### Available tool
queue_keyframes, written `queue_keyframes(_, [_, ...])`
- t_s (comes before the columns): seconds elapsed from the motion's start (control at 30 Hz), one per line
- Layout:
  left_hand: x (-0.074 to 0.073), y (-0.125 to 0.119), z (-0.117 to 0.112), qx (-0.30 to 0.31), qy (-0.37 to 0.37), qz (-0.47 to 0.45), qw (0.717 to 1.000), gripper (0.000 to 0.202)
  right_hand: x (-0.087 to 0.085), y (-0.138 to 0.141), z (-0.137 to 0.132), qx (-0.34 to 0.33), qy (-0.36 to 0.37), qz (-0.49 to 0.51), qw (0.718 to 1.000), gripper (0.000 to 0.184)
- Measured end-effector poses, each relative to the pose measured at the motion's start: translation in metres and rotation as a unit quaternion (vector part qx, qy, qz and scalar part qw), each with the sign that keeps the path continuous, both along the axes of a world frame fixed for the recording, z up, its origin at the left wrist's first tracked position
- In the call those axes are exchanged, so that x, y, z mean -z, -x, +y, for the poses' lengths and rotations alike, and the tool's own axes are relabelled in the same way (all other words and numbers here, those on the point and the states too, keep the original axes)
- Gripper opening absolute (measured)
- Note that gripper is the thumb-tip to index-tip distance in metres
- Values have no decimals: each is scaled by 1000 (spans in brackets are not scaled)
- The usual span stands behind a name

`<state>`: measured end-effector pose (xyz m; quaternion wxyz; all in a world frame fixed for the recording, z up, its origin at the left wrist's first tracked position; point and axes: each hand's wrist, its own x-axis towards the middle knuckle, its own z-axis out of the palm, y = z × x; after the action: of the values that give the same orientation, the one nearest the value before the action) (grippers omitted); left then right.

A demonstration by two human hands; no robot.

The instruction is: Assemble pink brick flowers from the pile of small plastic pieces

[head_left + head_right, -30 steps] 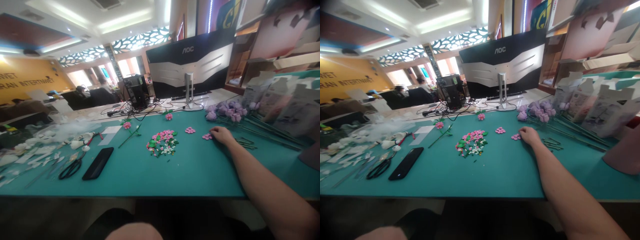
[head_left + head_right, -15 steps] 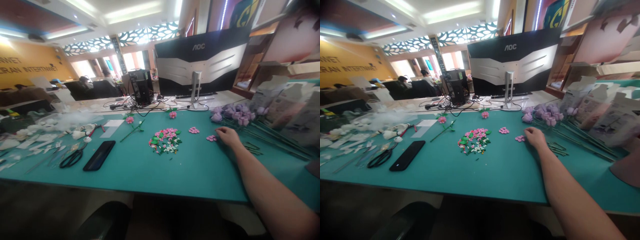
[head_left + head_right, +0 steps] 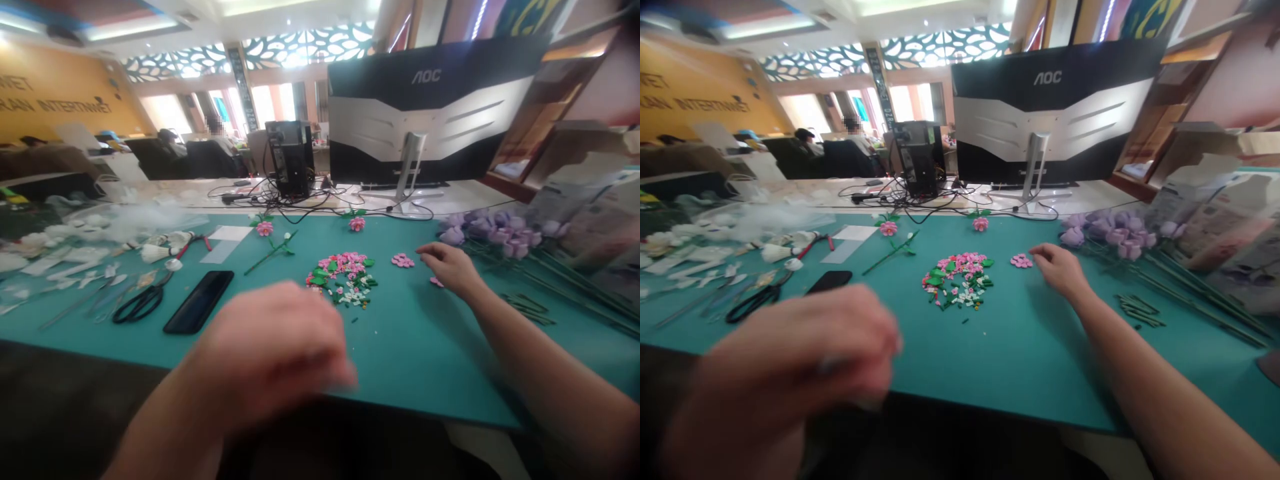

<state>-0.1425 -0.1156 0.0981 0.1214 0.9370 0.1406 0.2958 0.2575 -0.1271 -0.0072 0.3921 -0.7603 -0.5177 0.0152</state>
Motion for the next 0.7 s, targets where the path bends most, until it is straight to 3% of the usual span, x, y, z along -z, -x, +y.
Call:
queue_keyframes(0.03, [-10,-12,16,-1,16,10,1000,11,-4,7,5,-18,9,5,1000,28])
queue_keyframes(0.1, [-15,-35,51,-68,44,27,996,17,-10,21,18,-50,25,17,998,26])
queue_keyframes(0.2, [4,-61,102,-114,58,81,988,21,-16,41,39,-88,41,26,995,26])
queue_keyframes(0.3, [28,-75,135,-148,91,128,976,25,-17,60,61,-113,42,11,993,25])
queue_keyframes(0.47, [52,-86,156,-179,142,134,964,26,-16,78,91,-139,43,12,989,24])
queue_keyframes(0.7, [85,-79,173,-184,170,157,955,21,-4,66,119,-103,92,22,990,25])
